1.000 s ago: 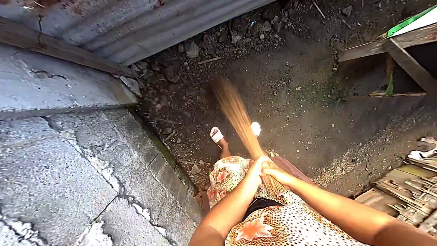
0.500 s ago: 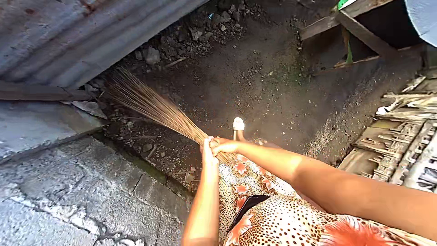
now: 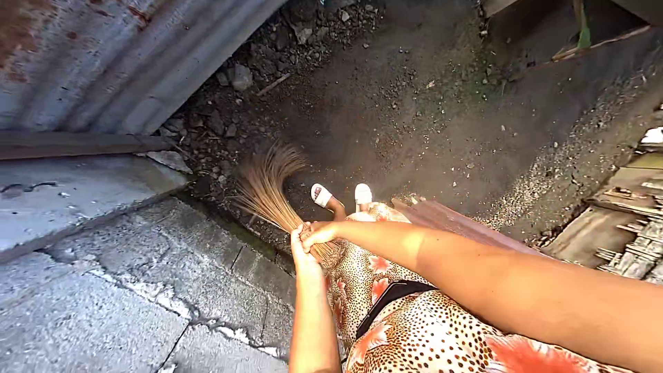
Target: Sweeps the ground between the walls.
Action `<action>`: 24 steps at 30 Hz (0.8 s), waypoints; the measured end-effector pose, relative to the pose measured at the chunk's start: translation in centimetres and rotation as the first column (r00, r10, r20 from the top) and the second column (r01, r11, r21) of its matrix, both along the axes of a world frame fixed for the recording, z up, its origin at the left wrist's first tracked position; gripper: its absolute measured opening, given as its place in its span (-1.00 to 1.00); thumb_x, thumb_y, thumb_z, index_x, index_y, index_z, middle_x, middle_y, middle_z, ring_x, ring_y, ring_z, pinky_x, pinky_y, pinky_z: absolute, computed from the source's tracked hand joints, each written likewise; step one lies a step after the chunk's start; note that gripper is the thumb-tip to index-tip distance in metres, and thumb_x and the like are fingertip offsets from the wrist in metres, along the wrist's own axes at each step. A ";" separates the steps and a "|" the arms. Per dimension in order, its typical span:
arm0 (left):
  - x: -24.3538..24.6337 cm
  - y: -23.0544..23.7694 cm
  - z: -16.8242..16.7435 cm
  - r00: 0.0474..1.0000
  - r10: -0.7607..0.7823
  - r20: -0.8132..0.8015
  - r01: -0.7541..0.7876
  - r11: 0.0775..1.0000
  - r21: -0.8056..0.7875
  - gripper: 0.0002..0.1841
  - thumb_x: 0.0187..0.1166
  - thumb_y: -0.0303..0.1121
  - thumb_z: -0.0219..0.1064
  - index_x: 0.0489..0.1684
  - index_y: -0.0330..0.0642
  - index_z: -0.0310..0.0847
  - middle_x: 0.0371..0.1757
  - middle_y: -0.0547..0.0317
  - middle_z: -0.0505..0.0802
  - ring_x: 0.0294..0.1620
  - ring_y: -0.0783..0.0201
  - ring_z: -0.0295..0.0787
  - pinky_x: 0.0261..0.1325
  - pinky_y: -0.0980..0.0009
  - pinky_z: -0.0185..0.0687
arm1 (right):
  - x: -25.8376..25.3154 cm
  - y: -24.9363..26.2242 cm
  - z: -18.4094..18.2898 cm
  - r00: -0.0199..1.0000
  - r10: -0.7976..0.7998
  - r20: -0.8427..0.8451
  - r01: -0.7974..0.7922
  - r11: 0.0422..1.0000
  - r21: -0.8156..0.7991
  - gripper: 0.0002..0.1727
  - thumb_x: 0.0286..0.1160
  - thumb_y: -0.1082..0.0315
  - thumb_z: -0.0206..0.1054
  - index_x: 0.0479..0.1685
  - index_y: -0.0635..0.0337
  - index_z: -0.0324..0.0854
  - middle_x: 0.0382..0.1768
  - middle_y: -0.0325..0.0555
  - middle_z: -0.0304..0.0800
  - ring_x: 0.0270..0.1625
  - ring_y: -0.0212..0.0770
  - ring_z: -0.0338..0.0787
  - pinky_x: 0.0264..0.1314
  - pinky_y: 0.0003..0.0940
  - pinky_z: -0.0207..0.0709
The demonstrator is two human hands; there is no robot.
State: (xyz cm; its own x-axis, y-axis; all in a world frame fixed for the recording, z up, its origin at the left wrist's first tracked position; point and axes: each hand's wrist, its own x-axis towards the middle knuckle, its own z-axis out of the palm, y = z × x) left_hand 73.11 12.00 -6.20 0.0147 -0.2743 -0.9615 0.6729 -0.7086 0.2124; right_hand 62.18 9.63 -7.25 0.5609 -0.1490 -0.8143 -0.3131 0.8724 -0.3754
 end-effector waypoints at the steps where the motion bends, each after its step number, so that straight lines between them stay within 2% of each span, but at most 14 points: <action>1: -0.6 0.3 0.3 0.999 0.040 0.000 -0.040 0.999 -0.032 -0.70 0.77 -0.33 -0.13 -0.25 -0.17 0.51 -0.45 0.18 0.78 -0.46 0.40 0.78 -0.39 0.51 0.73 | -0.5 -0.3 0.4 0.998 0.056 0.001 -0.055 0.998 -0.040 -0.52 0.43 0.20 0.48 0.17 0.40 0.59 0.09 0.17 0.73 0.13 -0.04 0.73 0.26 0.08 0.52; 2: -1.8 1.0 0.9 0.998 0.059 -0.013 -0.059 0.997 -0.042 -0.70 0.77 -0.34 -0.14 -0.24 -0.17 0.52 -0.42 0.16 0.80 -0.43 0.37 0.81 -0.38 0.49 0.75 | -1.8 0.0 1.3 0.996 0.085 0.001 -0.085 0.995 -0.053 -0.47 0.44 0.21 0.49 0.25 0.42 0.55 0.15 0.21 0.71 0.19 -0.01 0.71 0.31 0.10 0.49; 4: -5.3 2.9 2.8 0.999 -0.007 -0.054 0.006 1.000 -0.010 -0.71 0.77 -0.35 -0.14 -0.21 -0.20 0.52 -0.42 0.15 0.80 -0.43 0.35 0.81 -0.40 0.47 0.76 | -5.6 2.4 3.6 1.000 0.011 -0.016 -0.012 1.000 -0.014 -0.32 0.43 0.29 0.49 0.51 0.44 0.40 0.28 0.27 0.67 0.28 0.02 0.70 0.42 0.09 0.48; 5: -7.2 4.2 4.1 0.994 -0.077 -0.077 0.080 0.996 0.035 -0.71 0.78 -0.35 -0.12 -0.21 -0.20 0.53 -0.46 0.16 0.79 -0.48 0.36 0.79 -0.45 0.47 0.74 | -7.7 4.5 5.0 0.996 -0.077 -0.034 0.078 0.996 0.037 -0.33 0.45 0.34 0.46 0.55 0.38 0.35 0.22 0.21 0.69 0.19 -0.05 0.72 0.35 0.02 0.53; 7: -10.5 6.8 6.1 0.960 -0.250 -0.125 0.266 0.956 0.126 -0.78 0.77 -0.36 -0.03 -0.20 -0.19 0.52 -0.54 0.20 0.71 -0.56 0.38 0.70 -0.50 0.46 0.67 | -11.2 9.2 7.6 0.962 -0.255 -0.098 0.268 0.948 0.169 -0.42 0.50 0.35 0.36 0.52 0.29 0.35 0.02 0.08 0.73 -0.06 -0.15 0.78 0.10 -0.10 0.68; 9: -12.8 8.5 6.9 0.910 -0.365 -0.195 0.397 0.903 0.165 -0.82 0.74 -0.37 0.05 -0.28 -0.14 0.50 -0.64 0.26 0.60 -0.68 0.42 0.57 -0.60 0.51 0.55 | -13.4 12.3 9.4 0.903 -0.391 -0.177 0.426 0.868 0.258 -0.51 0.52 0.33 0.29 0.42 0.24 0.38 -0.16 0.03 0.75 -0.27 -0.12 0.82 -0.13 -0.10 0.77; 11: -13.5 8.9 6.8 0.877 -0.406 -0.258 0.457 0.871 0.180 -0.80 0.72 -0.39 0.06 -0.36 -0.11 0.48 -0.71 0.31 0.54 -0.74 0.45 0.49 -0.64 0.56 0.49 | -13.5 13.4 9.9 0.850 -0.470 -0.238 0.523 0.803 0.285 -0.64 0.52 0.34 0.27 0.26 0.21 0.44 -0.26 -0.01 0.76 -0.33 -0.12 0.83 -0.20 -0.13 0.79; 12: -12.9 8.7 6.6 0.875 -0.403 -0.267 0.459 0.866 0.197 -0.80 0.72 -0.39 0.06 -0.35 -0.13 0.50 -0.68 0.29 0.57 -0.71 0.44 0.54 -0.59 0.54 0.53 | -12.8 13.5 9.4 0.839 -0.483 -0.252 0.541 0.790 0.289 -0.68 0.49 0.34 0.28 0.19 0.21 0.49 -0.26 -0.03 0.75 -0.29 -0.15 0.81 -0.17 -0.15 0.76; 14: -10.1 8.2 4.6 0.910 -0.353 -0.218 0.395 0.896 0.202 -0.81 0.72 -0.37 0.06 -0.29 -0.17 0.53 -0.61 0.24 0.64 -0.62 0.38 0.63 -0.49 0.45 0.65 | -10.1 12.5 6.8 0.874 -0.442 -0.204 0.485 0.826 0.287 -0.68 0.52 0.30 0.31 0.17 0.22 0.55 -0.16 -0.05 0.74 -0.15 -0.21 0.77 -0.03 -0.17 0.69; 16: -6.1 7.0 2.6 0.962 -0.255 -0.098 0.267 0.955 0.132 -0.76 0.74 -0.35 0.00 -0.27 -0.19 0.54 -0.55 0.20 0.71 -0.55 0.35 0.70 -0.42 0.43 0.71 | -6.5 9.7 3.6 0.947 -0.315 -0.060 0.320 0.922 0.218 -0.61 0.55 0.26 0.32 0.29 0.24 0.56 0.00 0.01 0.73 0.00 -0.19 0.74 0.13 -0.12 0.62; 18: -3.2 4.9 2.0 0.992 -0.129 0.012 0.129 0.991 0.041 -0.72 0.76 -0.34 -0.07 -0.31 -0.19 0.51 -0.60 0.22 0.69 -0.62 0.40 0.68 -0.51 0.51 0.67 | -3.3 6.6 1.8 0.978 -0.209 0.027 0.204 0.970 0.131 -0.53 0.50 0.23 0.38 0.33 0.30 0.56 0.13 0.11 0.72 0.13 -0.11 0.72 0.25 -0.02 0.56; 20: -2.0 3.4 2.4 0.995 -0.073 0.068 0.074 0.997 -0.011 -0.69 0.78 -0.32 -0.10 -0.34 -0.16 0.50 -0.64 0.24 0.66 -0.66 0.41 0.65 -0.55 0.53 0.64 | -1.8 4.9 1.5 0.981 -0.173 0.081 0.169 0.984 0.060 -0.50 0.48 0.25 0.39 0.35 0.31 0.50 0.11 0.11 0.70 0.09 -0.12 0.72 0.22 -0.04 0.56; 22: -1.9 3.4 3.4 0.987 -0.138 0.087 0.140 0.990 -0.015 -0.69 0.78 -0.33 -0.10 -0.34 -0.15 0.50 -0.64 0.22 0.67 -0.65 0.39 0.67 -0.55 0.50 0.65 | -2.2 4.8 2.9 0.981 -0.171 0.095 0.167 0.985 0.049 -0.39 0.50 0.28 0.37 0.53 0.31 0.36 0.19 0.16 0.68 0.15 -0.09 0.72 0.29 -0.02 0.56; 24: -2.2 4.9 4.7 0.960 -0.276 0.056 0.276 0.961 0.009 -0.73 0.77 -0.36 -0.07 -0.27 -0.19 0.52 -0.60 0.21 0.67 -0.64 0.40 0.63 -0.56 0.51 0.61 | -3.3 6.7 5.4 0.972 -0.230 0.037 0.226 0.971 0.081 -0.33 0.45 0.31 0.40 0.58 0.30 0.32 0.18 0.15 0.69 0.11 -0.08 0.75 0.25 -0.03 0.61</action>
